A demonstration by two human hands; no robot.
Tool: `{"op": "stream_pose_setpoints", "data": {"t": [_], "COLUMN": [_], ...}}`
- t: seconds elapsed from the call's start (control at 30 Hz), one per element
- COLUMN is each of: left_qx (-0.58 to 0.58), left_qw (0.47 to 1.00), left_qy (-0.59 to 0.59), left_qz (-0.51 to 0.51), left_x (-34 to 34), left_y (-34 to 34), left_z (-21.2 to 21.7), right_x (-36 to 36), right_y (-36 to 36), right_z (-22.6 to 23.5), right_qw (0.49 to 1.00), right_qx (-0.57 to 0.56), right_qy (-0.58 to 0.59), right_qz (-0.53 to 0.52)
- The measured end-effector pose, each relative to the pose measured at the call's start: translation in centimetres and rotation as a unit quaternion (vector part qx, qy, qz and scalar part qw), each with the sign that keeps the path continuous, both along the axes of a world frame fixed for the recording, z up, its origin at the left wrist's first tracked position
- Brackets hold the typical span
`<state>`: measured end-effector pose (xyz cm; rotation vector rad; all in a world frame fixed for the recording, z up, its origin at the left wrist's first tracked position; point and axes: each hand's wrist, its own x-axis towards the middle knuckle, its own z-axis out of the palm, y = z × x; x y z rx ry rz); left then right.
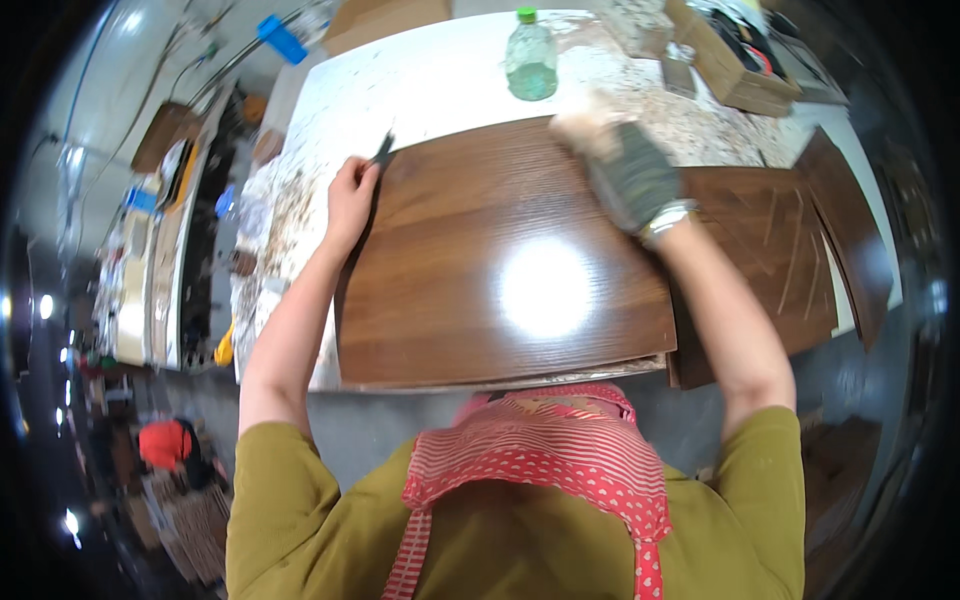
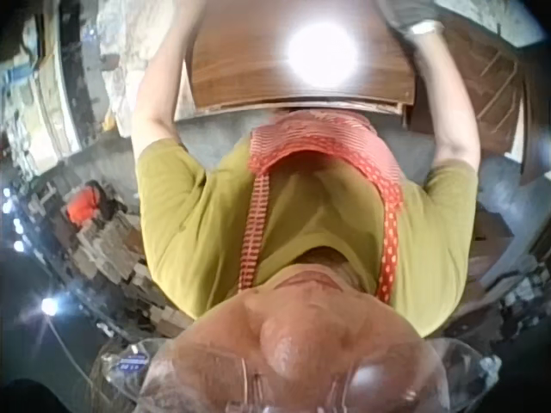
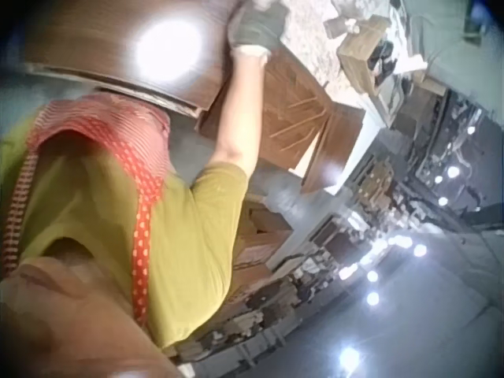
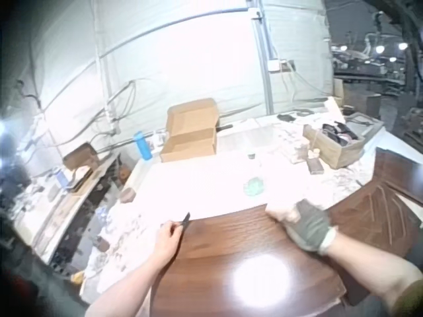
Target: The person wipes wooden panels with a cloth, pours liquid from a bottle onto the cloth, and scrapes surfaces and grooves on the panels using a small blade.
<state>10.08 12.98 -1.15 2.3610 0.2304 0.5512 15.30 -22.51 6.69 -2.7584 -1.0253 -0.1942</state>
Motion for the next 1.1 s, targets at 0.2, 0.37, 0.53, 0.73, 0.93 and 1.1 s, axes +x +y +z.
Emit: {"op": "stream_pose_setpoints", "data": {"t": [0.2,0.37,0.53,0.73,0.93,1.1], "left_qx": [-0.259,-0.351,-0.416,-0.473,-0.433,-0.471], "left_qw": [0.965,0.933,0.905,0.874,0.893,0.876], "left_qy": [-0.03,-0.048,-0.073,-0.098,-0.115,-0.094], "left_qz": [-0.029,-0.056,-0.042,-0.039,-0.034,-0.044], "left_x": [-1.3,-0.9,-1.5,-0.3,0.4,-0.5], "left_y": [1.9,1.4,2.3,1.7,2.4,1.5], "left_z": [-0.4,-0.4,-0.1,-0.6,-1.6,-0.5], "right_x": [-12.7,2.7,-2.2,4.6,1.1,4.5], "right_y": [12.4,6.7,15.7,8.0,17.8,5.5], "right_z": [-6.5,-8.3,-8.4,-2.3,-9.8,-4.0], "right_qw": [0.876,0.796,0.721,0.978,0.914,0.966], "right_qx": [0.206,0.406,0.536,0.151,0.371,0.106], "right_qy": [0.437,0.435,0.434,0.004,0.097,-0.064], "right_qz": [0.018,-0.111,-0.059,-0.143,-0.13,-0.225]}}
